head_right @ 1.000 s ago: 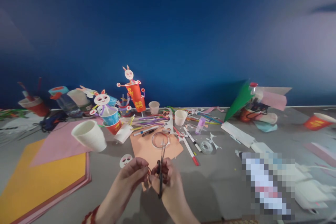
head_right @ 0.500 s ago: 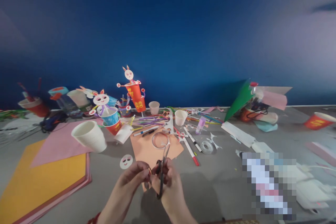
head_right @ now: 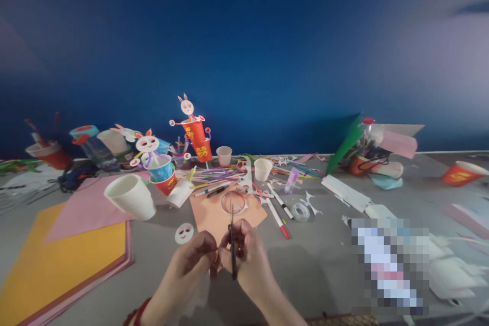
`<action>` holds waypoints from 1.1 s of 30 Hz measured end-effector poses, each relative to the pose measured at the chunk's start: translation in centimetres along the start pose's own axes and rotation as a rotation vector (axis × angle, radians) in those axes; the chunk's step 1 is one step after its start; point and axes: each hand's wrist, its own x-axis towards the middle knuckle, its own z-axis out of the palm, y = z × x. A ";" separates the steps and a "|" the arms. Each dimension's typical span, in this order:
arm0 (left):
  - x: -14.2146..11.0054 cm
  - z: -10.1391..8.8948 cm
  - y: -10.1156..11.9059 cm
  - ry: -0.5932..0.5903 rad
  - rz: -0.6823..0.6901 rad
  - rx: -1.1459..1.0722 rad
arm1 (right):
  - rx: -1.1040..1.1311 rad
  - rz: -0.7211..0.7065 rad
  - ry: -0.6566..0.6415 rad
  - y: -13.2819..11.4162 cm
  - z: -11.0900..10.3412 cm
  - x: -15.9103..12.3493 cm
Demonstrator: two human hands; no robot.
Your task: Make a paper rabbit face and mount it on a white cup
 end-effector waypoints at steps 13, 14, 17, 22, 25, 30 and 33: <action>0.4 0.7 -0.2 0.217 0.034 -0.293 | 0.151 0.013 0.087 0.1 1.0 -0.5; 0.3 0.6 -0.1 0.239 0.065 -0.274 | 0.136 0.032 0.044 0.1 0.8 -0.7; 0.4 0.2 0.7 0.265 0.130 -0.208 | 0.100 0.123 -0.136 0.4 -0.1 -1.5; 0.6 -0.4 2.1 0.166 0.123 -0.192 | 0.086 0.214 -0.353 1.8 -1.4 -2.9; 0.7 -0.5 2.2 0.142 0.095 -0.210 | 0.046 0.228 -0.387 1.8 -1.6 -3.2; 0.9 -0.5 2.0 0.124 0.085 -0.233 | -0.016 0.251 -0.378 0.9 -1.5 -3.1; 0.9 -0.6 2.0 0.109 0.079 -0.245 | -0.048 0.263 -0.368 0.8 -1.5 -3.1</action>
